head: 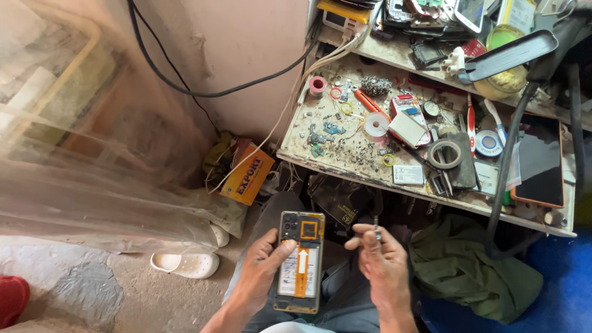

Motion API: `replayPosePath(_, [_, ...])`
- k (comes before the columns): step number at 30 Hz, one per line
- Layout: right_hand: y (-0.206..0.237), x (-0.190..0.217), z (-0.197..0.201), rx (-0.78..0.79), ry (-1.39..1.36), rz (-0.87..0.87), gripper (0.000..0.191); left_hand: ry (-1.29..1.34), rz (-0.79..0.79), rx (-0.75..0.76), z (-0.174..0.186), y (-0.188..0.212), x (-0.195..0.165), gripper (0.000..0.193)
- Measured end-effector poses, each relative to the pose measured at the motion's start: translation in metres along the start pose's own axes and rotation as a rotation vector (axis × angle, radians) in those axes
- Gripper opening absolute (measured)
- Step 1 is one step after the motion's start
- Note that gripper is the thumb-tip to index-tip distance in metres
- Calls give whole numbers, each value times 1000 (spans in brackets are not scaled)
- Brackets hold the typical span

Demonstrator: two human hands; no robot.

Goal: The person uses a screwdriver to remove screws from a disassembled mobile phone held in their lap. They place the screws on the cluttered workbench and continue unscrewing components from the phone's internal frame.

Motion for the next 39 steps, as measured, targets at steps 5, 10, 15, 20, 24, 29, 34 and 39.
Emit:
replayPosePath(5, [-5,22,12,-56,24,168,30,41,-20,-46,7,-3,-5,20])
replayPosePath(10, [-10,40,20,-153,134,237,22,39,-55,-48,7,-6,-6,19])
replayPosePath(15, [-15,52,19,-188,190,279,22,81,-43,-39,5,-11,-6,19])
replayPosePath(20, [-17,59,17,-240,240,247,23,64,-29,-46,7,-14,-3,20])
replayPosePath(24, [-22,65,16,-242,282,284,23,65,-48,-49,8,-16,-1,19])
replayPosePath(29, [-32,75,8,-291,443,382,22,86,-32,-52,8,-18,1,19])
replayPosePath(34, [-49,101,-10,-246,913,549,18,70,-16,-66,8,-18,0,19])
replayPosePath(39, [-76,125,-33,-1,1162,608,28,81,3,-75,8,-18,0,20])
Point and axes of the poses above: each hand's wrist, its own y-axis away from the middle knuckle, its own z-axis out of the back of the hand, x = y × z, the point moved 1 cm from there along -y, towards the middle knuckle, and after that the axes turned 6 degrees about -y, right-handed, at the moved point
